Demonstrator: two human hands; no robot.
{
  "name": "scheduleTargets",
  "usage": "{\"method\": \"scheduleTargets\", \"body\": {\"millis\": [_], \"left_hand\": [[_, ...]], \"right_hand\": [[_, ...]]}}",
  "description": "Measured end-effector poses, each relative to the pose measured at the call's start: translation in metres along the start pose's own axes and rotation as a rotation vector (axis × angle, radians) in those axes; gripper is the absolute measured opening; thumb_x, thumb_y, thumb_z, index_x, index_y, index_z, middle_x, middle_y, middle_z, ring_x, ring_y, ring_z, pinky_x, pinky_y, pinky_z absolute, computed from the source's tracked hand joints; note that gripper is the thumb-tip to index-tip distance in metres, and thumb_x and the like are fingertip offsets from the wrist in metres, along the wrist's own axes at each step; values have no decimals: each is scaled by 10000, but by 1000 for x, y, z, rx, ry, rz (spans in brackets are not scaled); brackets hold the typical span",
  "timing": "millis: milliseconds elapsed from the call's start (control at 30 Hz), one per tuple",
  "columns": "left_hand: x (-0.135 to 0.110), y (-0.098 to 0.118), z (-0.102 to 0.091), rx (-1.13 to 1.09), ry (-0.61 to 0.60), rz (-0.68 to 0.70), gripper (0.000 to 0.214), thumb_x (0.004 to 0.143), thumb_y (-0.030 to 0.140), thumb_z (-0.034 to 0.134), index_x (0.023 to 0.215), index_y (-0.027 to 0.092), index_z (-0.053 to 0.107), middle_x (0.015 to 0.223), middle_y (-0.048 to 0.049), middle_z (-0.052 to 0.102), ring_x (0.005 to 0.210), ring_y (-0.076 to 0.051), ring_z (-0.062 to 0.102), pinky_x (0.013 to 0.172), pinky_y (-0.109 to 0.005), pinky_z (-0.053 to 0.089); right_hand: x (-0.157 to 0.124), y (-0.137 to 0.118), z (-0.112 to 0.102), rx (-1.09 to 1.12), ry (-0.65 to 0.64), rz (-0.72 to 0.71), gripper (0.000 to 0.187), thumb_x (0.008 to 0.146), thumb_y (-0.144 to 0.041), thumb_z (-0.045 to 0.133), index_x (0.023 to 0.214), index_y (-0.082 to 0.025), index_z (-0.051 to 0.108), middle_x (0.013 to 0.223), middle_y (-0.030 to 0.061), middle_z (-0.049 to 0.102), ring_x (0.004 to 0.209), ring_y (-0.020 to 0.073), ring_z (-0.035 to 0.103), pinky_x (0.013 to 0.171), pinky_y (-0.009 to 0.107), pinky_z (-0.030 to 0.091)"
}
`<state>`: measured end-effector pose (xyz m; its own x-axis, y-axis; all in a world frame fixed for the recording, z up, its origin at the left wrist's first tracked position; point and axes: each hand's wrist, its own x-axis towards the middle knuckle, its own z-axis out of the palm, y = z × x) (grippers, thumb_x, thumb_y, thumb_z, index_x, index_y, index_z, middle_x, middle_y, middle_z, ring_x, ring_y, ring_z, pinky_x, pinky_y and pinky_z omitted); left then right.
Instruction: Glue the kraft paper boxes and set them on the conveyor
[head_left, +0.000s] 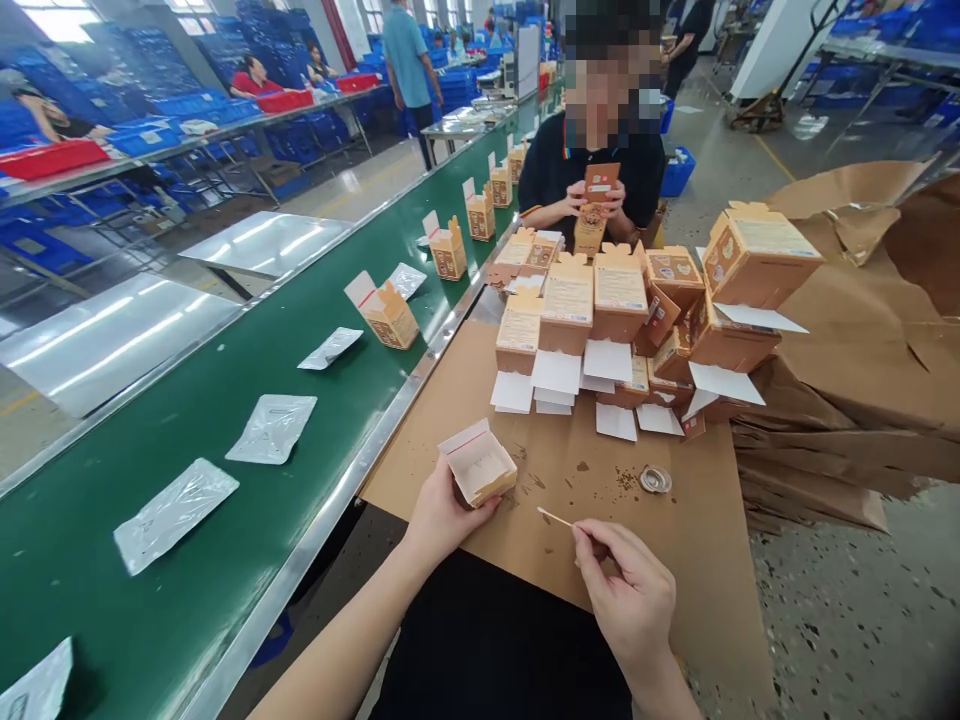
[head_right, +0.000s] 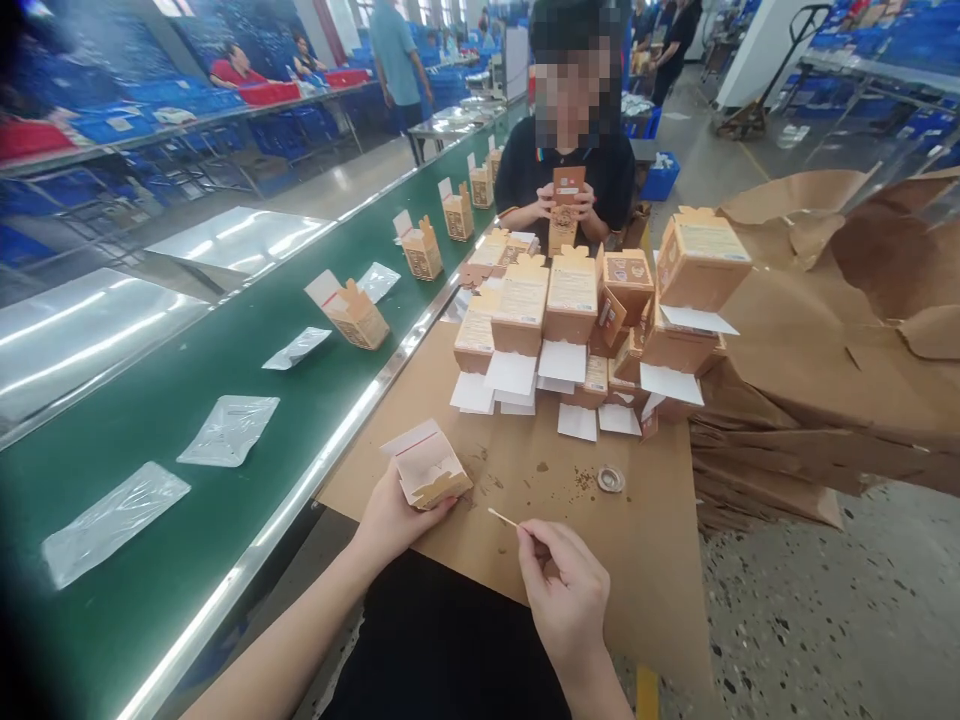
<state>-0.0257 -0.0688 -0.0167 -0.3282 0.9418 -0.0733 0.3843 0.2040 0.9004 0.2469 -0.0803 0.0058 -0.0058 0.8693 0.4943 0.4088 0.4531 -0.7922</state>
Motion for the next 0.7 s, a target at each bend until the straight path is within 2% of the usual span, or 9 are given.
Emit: {"method": "scheduleTargets", "body": {"millis": [67,200,267,333,400,467,567,633,700], "left_hand": [[7,-4,-28,52,157,-11,691,684,429,1015,1295,300,720,1251,-116,885,1193,-456,861,1035,-588,704],[18,-23,-104,131,566,-114,825,635,500,1050,1326,270,663,1376,-129,855,1342,-460,815,1127,-589,684],[21,-35,-135,120,666,-184,883,610,493,1050,1356,260,638,1461,-152,831,1398,-458,794,1181,-600,668],[26,-44,-155,106,692,-260,903,574,460,1047,1348,251,631,1490,-174,817,1410,-468,788,1208,-621,656],[32,-52,-165,112,705,-327,899,534,443,1060,1299,247,630,1449,-186,821,1387,-485,792,1211,-651,655],[38,-57,-170,108,723,-326,935,510,445,1087,1295,249,618,1432,-184,809,1391,-489,785,1228,-671,643],[39,-65,-171,67,783,-202,1048,530,470,1110,1409,256,581,1454,-153,762,1479,-470,731,1314,-673,582],[31,-70,-168,79,908,-87,1093,543,504,1106,1458,266,558,1451,-133,716,1497,-461,698,1341,-679,552],[22,-69,-158,105,1073,75,1020,546,531,1081,1392,263,578,1373,-109,677,1332,-423,743,1251,-680,608]], "right_hand": [[0,0,-3,11,15,-21,201,1127,-238,779,940,-254,852,762,15,795,555,155,698,549,255,605],[-9,10,-15,-21,64,-28,175,1104,-289,837,936,-253,868,776,25,806,545,160,705,563,267,624],[-12,15,-20,-38,85,-5,186,1101,-327,855,934,-249,880,787,34,814,546,165,709,564,275,631],[-12,18,-23,-54,109,17,204,1093,-364,876,928,-244,888,792,42,819,550,171,715,563,281,634],[-9,18,-24,-59,129,18,221,1085,-390,893,924,-239,895,781,39,816,538,167,714,559,280,632],[-3,17,-26,-49,141,11,229,1079,-405,901,922,-239,900,766,31,811,524,161,709,549,275,621],[1,18,-35,-59,182,39,291,1076,-469,901,890,-246,889,755,29,805,522,163,701,549,288,604],[-1,20,-49,-135,225,110,346,1076,-539,890,886,-249,892,771,42,815,558,182,722,599,312,619],[-6,25,-63,-234,257,205,372,1069,-588,885,916,-249,908,803,61,833,616,212,760,665,337,643]]}}
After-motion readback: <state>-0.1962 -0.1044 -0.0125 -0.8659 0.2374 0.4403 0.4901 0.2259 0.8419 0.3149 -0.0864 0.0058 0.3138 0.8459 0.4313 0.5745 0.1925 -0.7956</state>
